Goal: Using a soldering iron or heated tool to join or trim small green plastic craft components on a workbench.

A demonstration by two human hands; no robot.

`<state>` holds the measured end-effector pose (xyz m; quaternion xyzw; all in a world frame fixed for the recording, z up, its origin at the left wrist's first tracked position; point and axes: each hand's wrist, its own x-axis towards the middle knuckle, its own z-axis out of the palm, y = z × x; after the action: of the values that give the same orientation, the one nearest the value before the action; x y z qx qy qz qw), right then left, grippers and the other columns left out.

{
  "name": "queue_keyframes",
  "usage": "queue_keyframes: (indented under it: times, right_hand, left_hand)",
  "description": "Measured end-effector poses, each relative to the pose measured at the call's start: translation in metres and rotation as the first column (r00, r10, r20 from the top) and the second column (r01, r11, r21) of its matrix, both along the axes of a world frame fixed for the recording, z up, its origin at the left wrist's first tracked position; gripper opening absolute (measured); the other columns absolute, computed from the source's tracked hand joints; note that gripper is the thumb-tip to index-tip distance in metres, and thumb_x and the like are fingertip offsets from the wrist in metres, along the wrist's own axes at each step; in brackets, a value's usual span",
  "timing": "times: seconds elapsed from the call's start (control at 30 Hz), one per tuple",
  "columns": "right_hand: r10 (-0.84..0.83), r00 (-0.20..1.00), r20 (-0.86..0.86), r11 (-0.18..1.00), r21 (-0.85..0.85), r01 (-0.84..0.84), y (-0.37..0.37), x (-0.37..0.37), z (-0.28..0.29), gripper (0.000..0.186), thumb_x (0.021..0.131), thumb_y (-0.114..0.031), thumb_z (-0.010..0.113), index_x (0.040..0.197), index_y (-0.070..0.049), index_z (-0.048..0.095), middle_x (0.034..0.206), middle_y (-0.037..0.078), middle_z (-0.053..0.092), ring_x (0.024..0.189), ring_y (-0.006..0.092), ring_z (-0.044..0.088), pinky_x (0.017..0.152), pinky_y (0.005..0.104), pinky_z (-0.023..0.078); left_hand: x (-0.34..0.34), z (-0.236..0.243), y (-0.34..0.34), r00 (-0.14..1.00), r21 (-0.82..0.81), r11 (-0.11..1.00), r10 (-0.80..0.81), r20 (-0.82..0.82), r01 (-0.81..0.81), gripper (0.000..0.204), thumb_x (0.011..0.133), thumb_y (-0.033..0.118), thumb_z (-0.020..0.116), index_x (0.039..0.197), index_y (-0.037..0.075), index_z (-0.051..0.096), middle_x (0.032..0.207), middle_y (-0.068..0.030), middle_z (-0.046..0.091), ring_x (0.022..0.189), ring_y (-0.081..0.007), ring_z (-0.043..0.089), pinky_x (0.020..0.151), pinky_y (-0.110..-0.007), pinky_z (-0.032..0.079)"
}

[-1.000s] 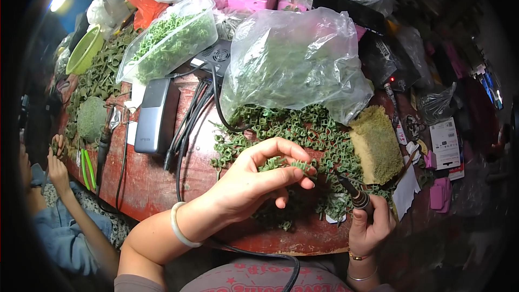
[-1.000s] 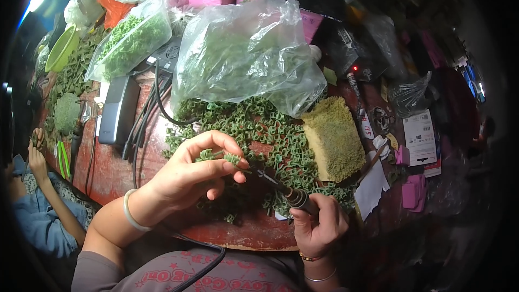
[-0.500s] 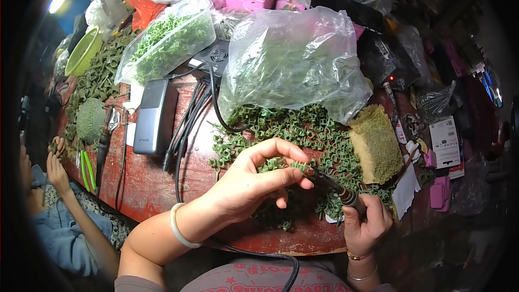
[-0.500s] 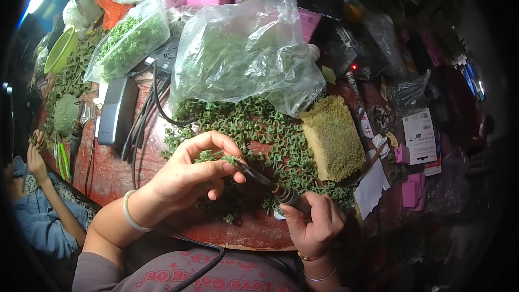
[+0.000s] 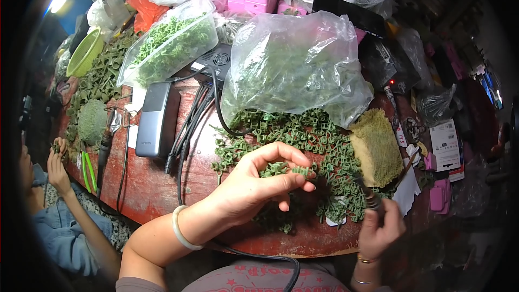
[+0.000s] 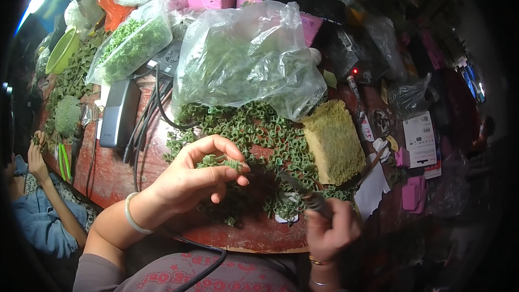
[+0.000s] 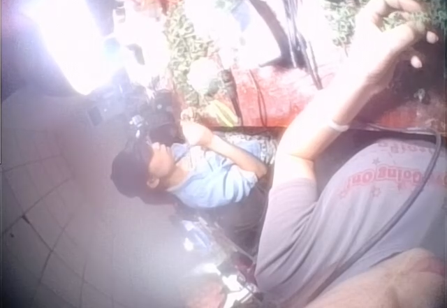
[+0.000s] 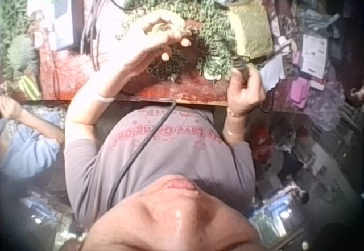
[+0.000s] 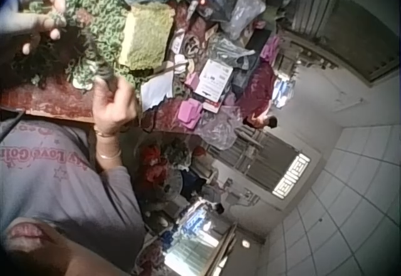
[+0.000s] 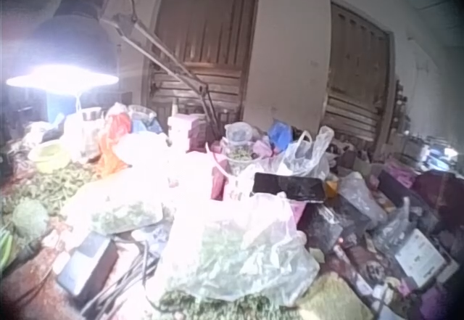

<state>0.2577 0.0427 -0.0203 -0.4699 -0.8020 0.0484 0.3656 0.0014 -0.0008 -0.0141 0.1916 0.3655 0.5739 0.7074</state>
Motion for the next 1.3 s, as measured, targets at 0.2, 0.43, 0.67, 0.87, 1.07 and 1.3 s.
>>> queue_keyframes:
  times: [0.2,0.43,0.67,0.87,1.07,1.3]
  right_hand:
    - [-0.23,0.935,0.269,0.973,0.052,0.225,0.031,0.043,0.009,0.018,0.087,-0.012,0.069,0.087,0.001,0.058,0.067,0.011,0.056,0.055,0.0205,0.053,0.05,0.0331,0.04]
    - [-0.066,0.92,-0.386,0.909,-0.404,-0.105,0.002,-0.021,0.015,0.016,0.078,-0.004,0.075,0.082,-0.001,0.06,0.068,0.0,0.056,0.058,0.0073,0.048,0.051,0.0236,0.037]
    - [0.223,0.867,-0.446,0.777,-0.455,-0.434,0.002,-0.067,0.04,0.029,0.073,0.002,0.076,0.097,-0.003,0.06,0.089,0.003,0.064,0.054,0.0018,0.042,0.045,0.0191,0.033]
    - [0.314,0.869,-0.382,0.797,-0.392,-0.46,0.002,-0.077,0.039,0.027,0.075,0.002,0.075,0.096,-0.003,0.058,0.091,0.004,0.068,0.05,0.0019,0.044,0.042,0.0203,0.033]
    - [0.326,0.883,-0.337,0.795,-0.407,-0.449,0.007,-0.072,0.04,0.024,0.075,0.001,0.074,0.093,-0.003,0.059,0.081,0.002,0.065,0.05,0.0013,0.044,0.042,0.0198,0.032]
    - [0.23,0.839,-0.493,0.773,-0.431,-0.466,0.008,-0.062,0.037,0.023,0.075,0.004,0.073,0.093,-0.004,0.059,0.076,-0.003,0.062,0.052,-0.0024,0.039,0.045,0.0163,0.029]
  left_hand:
    - [0.004,0.01,-0.002,0.982,0.077,0.997,0.016,-0.19,-0.002,0.025,0.083,-0.003,0.068,0.106,0.003,0.059,0.093,-0.0052,0.061,0.072,-0.0096,0.063,0.049,-0.019,0.046]
    - [0.006,-0.004,-0.001,0.805,0.334,0.94,0.139,-0.577,0.077,0.028,0.081,-0.001,0.071,0.107,0.002,0.061,0.09,-0.0028,0.061,0.066,-0.0054,0.056,0.053,-0.019,0.046]
    - [0.013,-0.003,-0.002,0.632,0.449,0.891,0.309,-0.711,0.07,0.034,0.077,-0.002,0.069,0.109,0.001,0.057,0.091,-0.0062,0.062,0.082,-0.0133,0.06,0.075,-0.027,0.05]
    - [0.011,-0.006,-0.005,0.541,0.478,0.869,0.344,-0.767,0.126,0.043,0.071,-0.004,0.07,0.111,-0.001,0.057,0.101,-0.0084,0.062,0.088,-0.0153,0.062,0.075,-0.027,0.05]
    - [0.012,-0.004,-0.006,0.574,0.423,0.894,0.269,-0.773,0.15,0.042,0.073,-0.004,0.07,0.113,0.0,0.057,0.101,-0.0076,0.062,0.09,-0.0145,0.062,0.077,-0.028,0.05]
    - [0.008,-0.001,0.0,0.867,0.368,0.911,0.026,-0.498,0.185,0.042,0.083,0.005,0.072,0.121,0.001,0.056,0.111,-0.0075,0.064,0.103,-0.0149,0.06,0.095,-0.031,0.046]
